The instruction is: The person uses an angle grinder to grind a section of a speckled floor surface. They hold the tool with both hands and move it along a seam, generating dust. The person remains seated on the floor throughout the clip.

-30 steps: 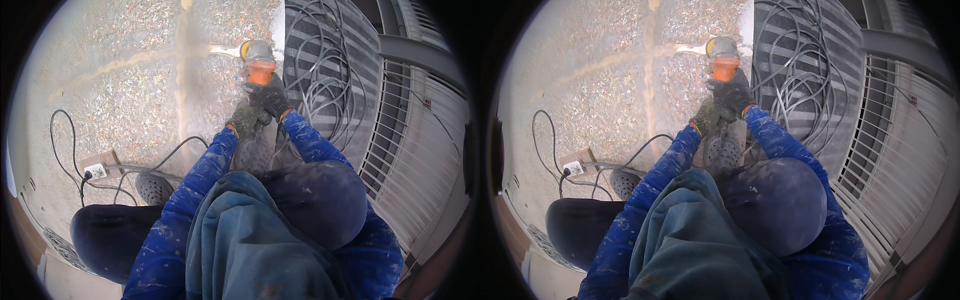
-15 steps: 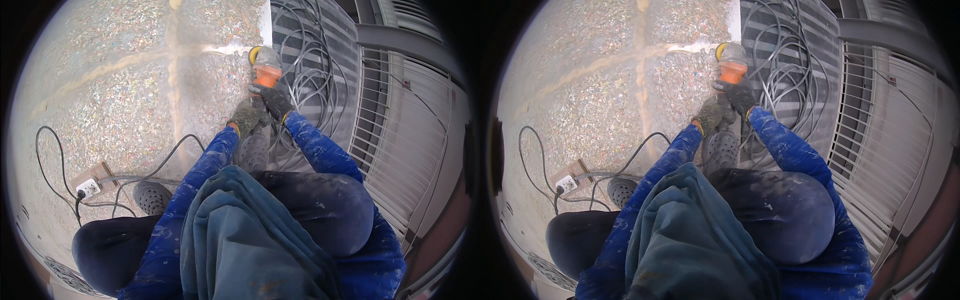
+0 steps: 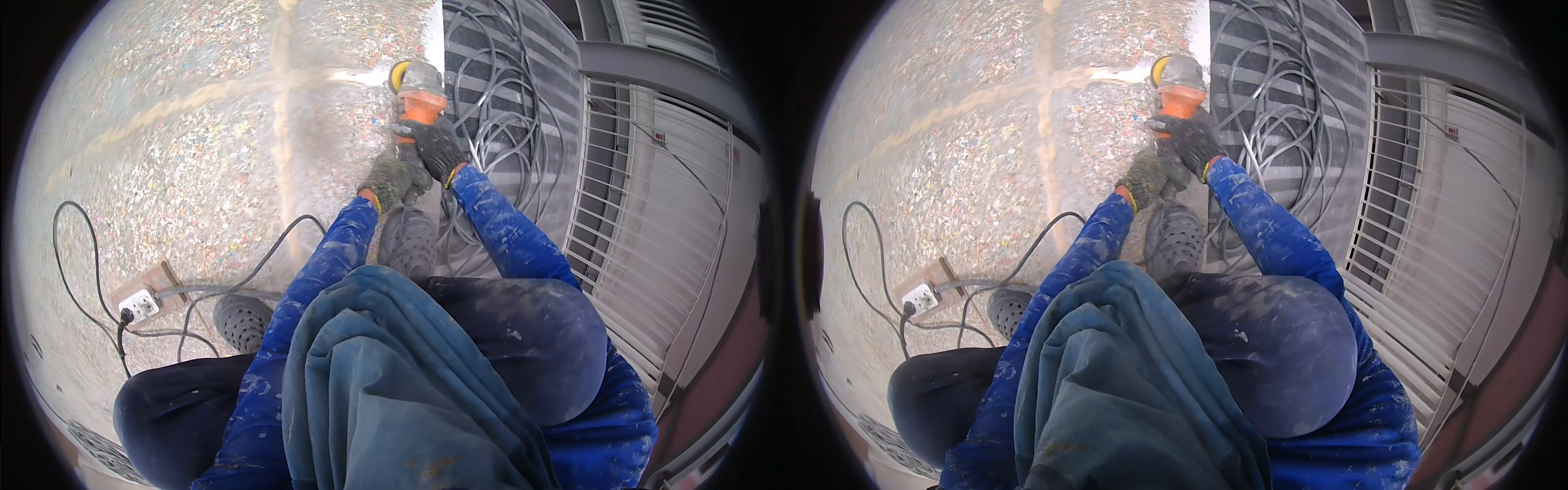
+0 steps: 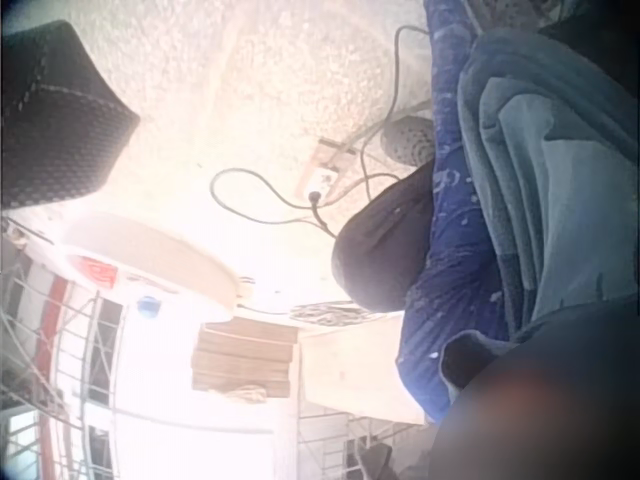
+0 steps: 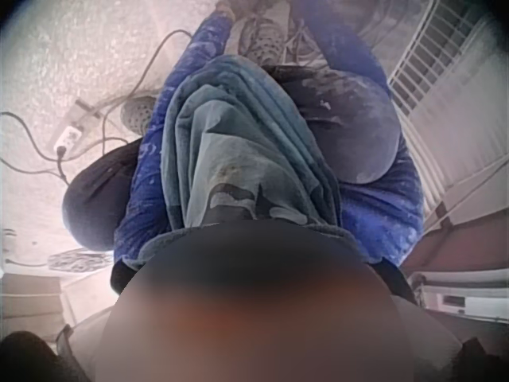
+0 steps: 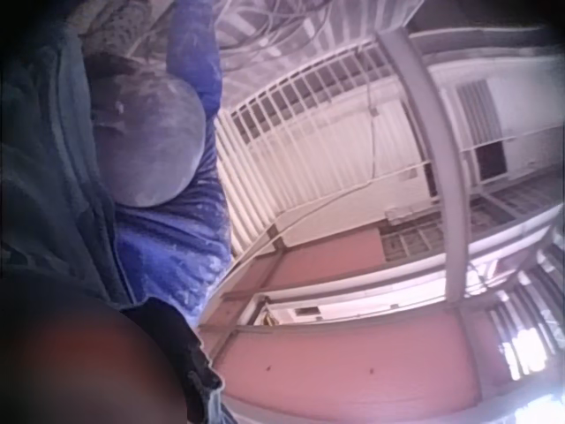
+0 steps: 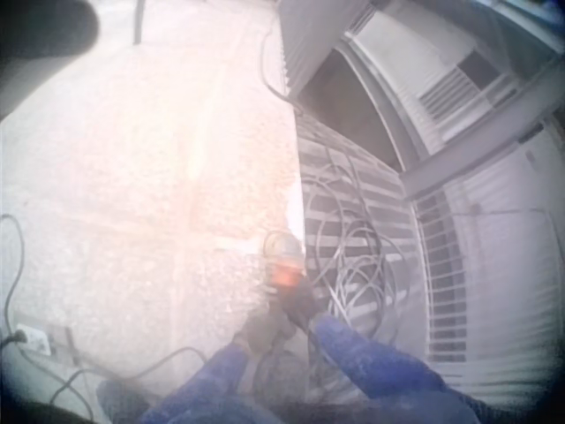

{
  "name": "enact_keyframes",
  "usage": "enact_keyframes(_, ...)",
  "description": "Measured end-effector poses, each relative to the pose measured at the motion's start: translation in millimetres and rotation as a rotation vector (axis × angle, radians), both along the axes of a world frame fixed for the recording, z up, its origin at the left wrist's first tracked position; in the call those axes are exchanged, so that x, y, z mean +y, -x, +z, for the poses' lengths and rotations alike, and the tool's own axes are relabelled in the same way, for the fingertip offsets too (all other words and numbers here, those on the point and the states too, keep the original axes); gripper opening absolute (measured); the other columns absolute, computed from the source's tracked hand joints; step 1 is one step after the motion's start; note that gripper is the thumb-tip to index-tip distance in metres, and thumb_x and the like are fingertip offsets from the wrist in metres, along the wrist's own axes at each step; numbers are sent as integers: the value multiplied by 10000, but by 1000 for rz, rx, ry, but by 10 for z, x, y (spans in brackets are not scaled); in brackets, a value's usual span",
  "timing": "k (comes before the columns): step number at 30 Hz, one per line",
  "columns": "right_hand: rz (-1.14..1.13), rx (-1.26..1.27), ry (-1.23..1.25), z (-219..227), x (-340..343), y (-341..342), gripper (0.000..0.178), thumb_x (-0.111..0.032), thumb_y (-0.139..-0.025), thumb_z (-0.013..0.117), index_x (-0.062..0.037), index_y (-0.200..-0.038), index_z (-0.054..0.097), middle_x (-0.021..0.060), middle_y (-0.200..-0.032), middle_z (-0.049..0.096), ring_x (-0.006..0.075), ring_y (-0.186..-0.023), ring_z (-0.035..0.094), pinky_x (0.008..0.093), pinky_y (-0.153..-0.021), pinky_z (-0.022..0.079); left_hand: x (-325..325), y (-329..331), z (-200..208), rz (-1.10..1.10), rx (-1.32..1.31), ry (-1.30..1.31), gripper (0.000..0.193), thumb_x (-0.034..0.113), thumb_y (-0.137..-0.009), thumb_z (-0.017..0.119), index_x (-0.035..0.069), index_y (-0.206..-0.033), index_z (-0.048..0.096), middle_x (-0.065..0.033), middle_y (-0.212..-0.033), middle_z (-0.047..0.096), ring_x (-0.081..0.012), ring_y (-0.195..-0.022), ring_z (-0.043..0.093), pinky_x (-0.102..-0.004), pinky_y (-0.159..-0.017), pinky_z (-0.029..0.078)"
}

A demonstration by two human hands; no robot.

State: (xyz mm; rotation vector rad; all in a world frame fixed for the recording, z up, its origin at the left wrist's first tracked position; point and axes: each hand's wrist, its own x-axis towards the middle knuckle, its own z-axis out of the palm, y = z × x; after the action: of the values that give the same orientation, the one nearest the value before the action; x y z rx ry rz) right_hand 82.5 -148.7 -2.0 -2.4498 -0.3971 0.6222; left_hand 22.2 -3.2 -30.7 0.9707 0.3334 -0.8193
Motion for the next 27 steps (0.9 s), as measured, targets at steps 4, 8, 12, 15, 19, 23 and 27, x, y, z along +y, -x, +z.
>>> enact_keyframes(4,-148,178,-220,-137,93,-30,340,-189,-954,579,-209,-1289,638,99,-1143,678,237,-990,649,362,-855,523,-21,50,-15,159,-82,-40,119,64,-778,735,44,-850,643,-74,-667,651,-177,-482,595,-347,-428,444)
enact_keyframes(8,-153,190,6,-90,198,-83,375,-224,-933,599,-215,-1307,624,122,-1191,671,269,-1029,650,384,-880,518,121,65,-29,132,42,85,137,59,-759,749,41,-866,664,-80,-710,668,-181,-516,610,-341,-450,462)
enact_keyframes(12,36,61,84,-61,118,-70,385,-265,-920,624,-228,-1303,630,110,-1177,677,266,-1011,654,389,-867,522,174,11,39,-21,65,50,162,38,-769,740,16,-919,682,-94,-787,703,-175,-601,648,-317,-512,505)
enact_keyframes(15,-136,169,-89,-134,47,-25,403,-278,-904,647,-244,-1305,633,102,-1163,682,264,-993,657,389,-858,522,88,31,72,30,-5,23,166,18,-766,741,11,-921,682,-94,-790,705,-178,-623,660,-320,-536,521)
enact_keyframes(19,-162,196,-35,-187,104,-7,420,-306,-886,667,-284,-1304,637,102,-1167,680,257,-993,659,380,-860,519,99,114,-4,89,36,54,185,9,-770,741,13,-946,683,-81,-793,700,-176,-640,667,-320,-548,529)
enact_keyframes(23,-177,202,-70,-143,266,7,420,-355,-852,697,-314,-1269,660,86,-1176,679,245,-980,660,383,-850,515,174,190,-72,114,-3,25,174,21,-795,727,22,-963,684,-66,-800,696,-171,-653,669,-314,-552,531)
enact_keyframes(27,-173,228,-6,-31,238,5,445,-400,-814,726,-314,-1247,675,77,-1182,678,252,-973,656,407,-866,503,104,220,-65,178,-3,91,148,33,-814,711,28,-959,679,-61,-805,695,-159,-641,658,-315,-547,527)
